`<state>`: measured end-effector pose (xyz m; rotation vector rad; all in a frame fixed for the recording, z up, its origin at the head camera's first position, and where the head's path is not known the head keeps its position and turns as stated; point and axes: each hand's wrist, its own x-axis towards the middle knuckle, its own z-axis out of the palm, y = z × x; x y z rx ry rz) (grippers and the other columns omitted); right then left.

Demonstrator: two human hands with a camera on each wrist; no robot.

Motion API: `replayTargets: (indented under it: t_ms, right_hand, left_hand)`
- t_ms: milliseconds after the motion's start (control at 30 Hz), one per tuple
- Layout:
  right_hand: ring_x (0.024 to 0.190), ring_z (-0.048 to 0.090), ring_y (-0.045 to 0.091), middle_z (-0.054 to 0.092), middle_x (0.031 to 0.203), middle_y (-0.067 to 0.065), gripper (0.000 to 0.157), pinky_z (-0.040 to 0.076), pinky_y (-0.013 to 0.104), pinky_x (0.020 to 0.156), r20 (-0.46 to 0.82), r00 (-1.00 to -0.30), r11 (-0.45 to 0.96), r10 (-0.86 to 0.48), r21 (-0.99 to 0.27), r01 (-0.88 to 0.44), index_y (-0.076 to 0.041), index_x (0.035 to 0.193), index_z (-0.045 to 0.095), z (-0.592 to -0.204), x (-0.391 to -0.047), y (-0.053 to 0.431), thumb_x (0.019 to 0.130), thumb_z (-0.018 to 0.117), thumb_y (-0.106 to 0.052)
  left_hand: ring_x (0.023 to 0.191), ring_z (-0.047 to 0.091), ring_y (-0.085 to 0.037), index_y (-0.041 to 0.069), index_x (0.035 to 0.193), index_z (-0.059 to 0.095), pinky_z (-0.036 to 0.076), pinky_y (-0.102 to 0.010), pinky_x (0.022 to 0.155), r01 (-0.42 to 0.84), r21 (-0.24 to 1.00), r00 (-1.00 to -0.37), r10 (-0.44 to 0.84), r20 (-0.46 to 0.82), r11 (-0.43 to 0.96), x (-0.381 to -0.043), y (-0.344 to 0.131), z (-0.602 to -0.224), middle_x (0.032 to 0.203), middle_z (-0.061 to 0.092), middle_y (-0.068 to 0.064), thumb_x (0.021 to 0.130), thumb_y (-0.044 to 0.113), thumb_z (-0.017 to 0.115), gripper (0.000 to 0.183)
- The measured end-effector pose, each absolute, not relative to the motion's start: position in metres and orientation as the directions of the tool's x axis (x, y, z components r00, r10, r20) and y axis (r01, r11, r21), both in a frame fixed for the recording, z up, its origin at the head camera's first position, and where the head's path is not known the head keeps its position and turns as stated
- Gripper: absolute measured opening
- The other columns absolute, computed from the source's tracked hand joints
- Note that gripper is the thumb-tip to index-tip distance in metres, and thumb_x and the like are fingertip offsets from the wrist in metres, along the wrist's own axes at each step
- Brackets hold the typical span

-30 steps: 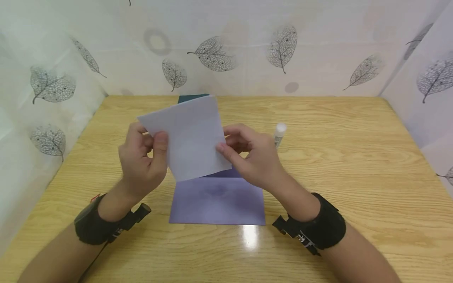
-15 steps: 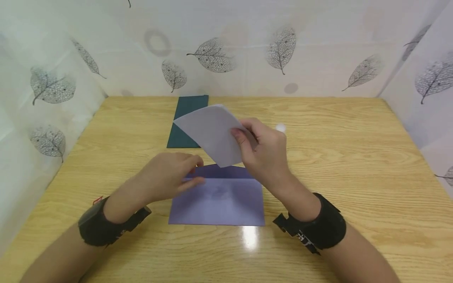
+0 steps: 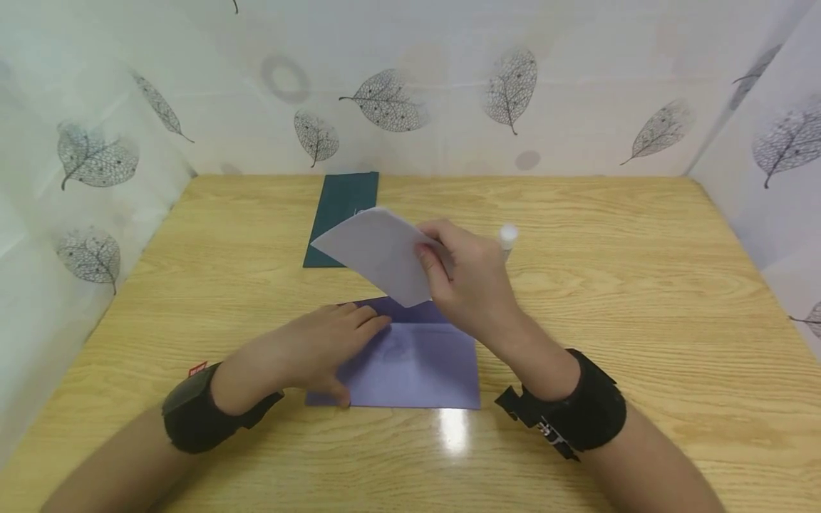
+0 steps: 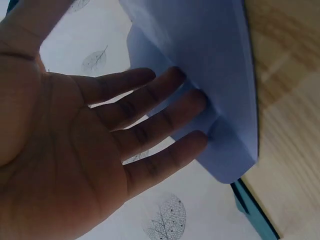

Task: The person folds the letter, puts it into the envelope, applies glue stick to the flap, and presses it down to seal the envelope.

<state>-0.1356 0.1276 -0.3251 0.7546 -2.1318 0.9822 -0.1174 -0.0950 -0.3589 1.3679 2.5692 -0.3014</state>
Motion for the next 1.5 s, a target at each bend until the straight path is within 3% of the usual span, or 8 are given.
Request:
replayTargets:
  t_ms: [200, 500, 800, 1067, 1367, 1500]
  right_hand:
    - [0.065, 0.058, 0.007, 0.068, 0.085, 0.004, 0.008, 0.047, 0.03, 0.049, 0.742, -0.626, 0.523, -0.24, -0.445, -0.727, -0.006, 0.092, 0.064, -0.325, -0.136, 0.127, 0.085, 0.061, -0.008]
    - [0.07, 0.06, 0.007, 0.068, 0.085, 0.003, 0.01, 0.05, 0.032, 0.054, 0.705, -0.657, 0.529, -0.268, -0.462, -0.712, -0.006, 0.094, 0.065, -0.326, -0.135, 0.128, 0.084, 0.061, -0.007]
    - [0.073, 0.061, 0.01, 0.068, 0.084, 0.005, 0.011, 0.052, 0.033, 0.058, 0.692, -0.646, 0.553, -0.322, -0.417, -0.722, -0.005, 0.094, 0.064, -0.329, -0.138, 0.126, 0.084, 0.061, -0.006]
    - [0.074, 0.062, 0.014, 0.067, 0.085, 0.008, 0.013, 0.052, 0.034, 0.061, 0.646, -0.676, 0.583, -0.354, -0.413, -0.7, -0.003, 0.097, 0.062, -0.33, -0.137, 0.126, 0.085, 0.059, -0.005]
    - [0.067, 0.058, 0.016, 0.066, 0.087, 0.01, 0.016, 0.05, 0.035, 0.056, 0.625, -0.675, 0.64, -0.391, -0.342, -0.688, -0.002, 0.102, 0.06, -0.331, -0.138, 0.128, 0.086, 0.056, -0.005]
    - [0.077, 0.061, 0.022, 0.065, 0.093, 0.014, 0.021, 0.052, 0.039, 0.062, 0.57, -0.7, 0.702, -0.429, -0.277, -0.656, 0.001, 0.108, 0.056, -0.331, -0.137, 0.129, 0.088, 0.051, -0.003]
  left_hand:
    - [0.105, 0.046, -0.024, 0.007, 0.129, 0.044, 0.044, -0.04, 0.088, 0.841, -0.128, -0.54, 0.795, -0.275, 0.526, -0.115, -0.091, -0.362, 0.122, 0.048, -0.008, 0.051, 0.056, 0.082, 0.1]
    - [0.1, 0.042, -0.023, 0.005, 0.124, 0.045, 0.043, -0.04, 0.087, 0.848, -0.093, -0.528, 0.813, -0.245, 0.522, -0.12, -0.094, -0.366, 0.111, 0.044, -0.006, 0.039, 0.067, 0.08, 0.11]
    - [0.104, 0.04, -0.023, 0.009, 0.116, 0.042, 0.038, -0.041, 0.084, 0.803, -0.071, -0.587, 0.766, -0.262, 0.591, -0.126, -0.096, -0.37, 0.113, 0.043, -0.005, 0.034, 0.068, 0.08, 0.108]
    - [0.094, 0.044, -0.021, 0.012, 0.11, 0.043, 0.033, -0.042, 0.083, 0.806, -0.069, -0.585, 0.773, -0.245, 0.588, -0.125, -0.093, -0.369, 0.1, 0.048, -0.001, 0.037, 0.064, 0.082, 0.098]
    - [0.09, 0.046, -0.021, 0.009, 0.103, 0.049, 0.033, -0.045, 0.084, 0.821, -0.138, -0.567, 0.82, -0.082, 0.554, -0.124, -0.093, -0.367, 0.095, 0.049, -0.003, 0.048, 0.059, 0.081, 0.081]
    - [0.09, 0.048, -0.023, 0.008, 0.105, 0.048, 0.031, -0.048, 0.089, 0.814, -0.15, -0.574, 0.817, -0.056, 0.561, -0.122, -0.092, -0.365, 0.096, 0.051, -0.004, 0.053, 0.055, 0.081, 0.077]
